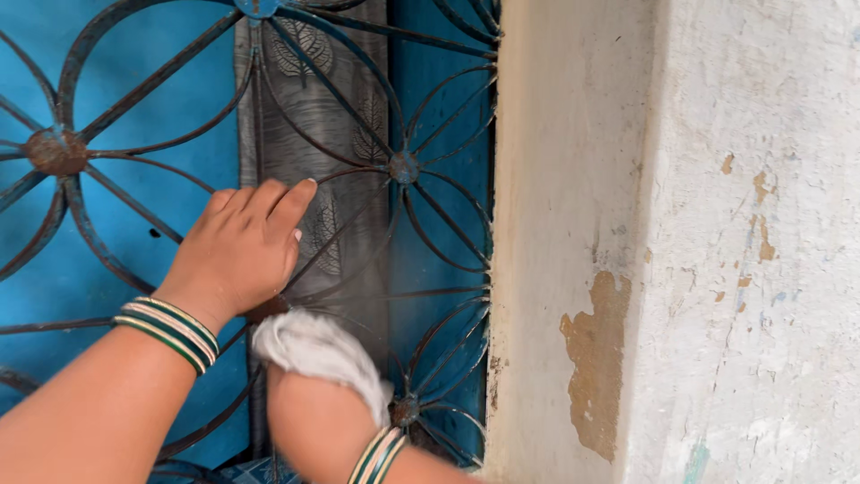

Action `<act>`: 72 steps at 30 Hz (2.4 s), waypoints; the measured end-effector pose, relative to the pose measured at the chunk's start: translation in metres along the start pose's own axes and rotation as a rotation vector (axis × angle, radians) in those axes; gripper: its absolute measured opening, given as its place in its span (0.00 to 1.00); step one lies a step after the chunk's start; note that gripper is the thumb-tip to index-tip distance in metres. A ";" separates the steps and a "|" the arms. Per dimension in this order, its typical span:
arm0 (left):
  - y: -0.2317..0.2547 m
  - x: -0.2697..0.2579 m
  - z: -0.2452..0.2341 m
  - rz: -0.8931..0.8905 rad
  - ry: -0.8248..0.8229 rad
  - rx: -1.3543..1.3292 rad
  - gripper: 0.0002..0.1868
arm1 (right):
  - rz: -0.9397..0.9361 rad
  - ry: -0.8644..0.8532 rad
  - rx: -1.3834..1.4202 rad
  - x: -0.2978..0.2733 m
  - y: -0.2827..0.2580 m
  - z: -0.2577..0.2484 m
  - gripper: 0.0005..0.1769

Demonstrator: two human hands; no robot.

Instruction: The person cleans a blue window with black metal grilles by hand using a cloth and a bucket of water.

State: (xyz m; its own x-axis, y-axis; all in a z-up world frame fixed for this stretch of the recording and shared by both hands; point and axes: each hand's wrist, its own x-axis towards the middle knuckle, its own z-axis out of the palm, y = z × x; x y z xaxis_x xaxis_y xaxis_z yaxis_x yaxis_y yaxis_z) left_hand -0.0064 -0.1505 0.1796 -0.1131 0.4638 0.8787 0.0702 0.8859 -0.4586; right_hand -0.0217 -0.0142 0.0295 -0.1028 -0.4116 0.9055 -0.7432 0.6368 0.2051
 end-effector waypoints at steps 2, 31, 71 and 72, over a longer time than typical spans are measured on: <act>-0.006 -0.001 -0.008 0.000 -0.093 -0.054 0.31 | 0.059 0.022 0.132 -0.013 -0.018 -0.003 0.19; 0.043 0.050 -0.011 -0.002 0.127 0.114 0.28 | 0.215 -0.022 -0.316 0.099 0.123 -0.091 0.21; 0.054 0.051 0.047 -0.071 0.123 0.104 0.31 | 0.060 0.005 -0.097 0.129 0.145 -0.100 0.17; 0.054 0.051 0.048 -0.075 0.130 0.081 0.31 | 0.026 0.031 -0.135 0.136 0.147 -0.099 0.18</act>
State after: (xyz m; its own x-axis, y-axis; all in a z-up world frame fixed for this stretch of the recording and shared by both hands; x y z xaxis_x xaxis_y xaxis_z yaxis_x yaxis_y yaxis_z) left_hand -0.0555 -0.0782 0.1929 0.0144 0.3961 0.9181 -0.0144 0.9182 -0.3959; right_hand -0.0790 0.0877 0.2199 -0.0993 -0.3749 0.9217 -0.6447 0.7298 0.2274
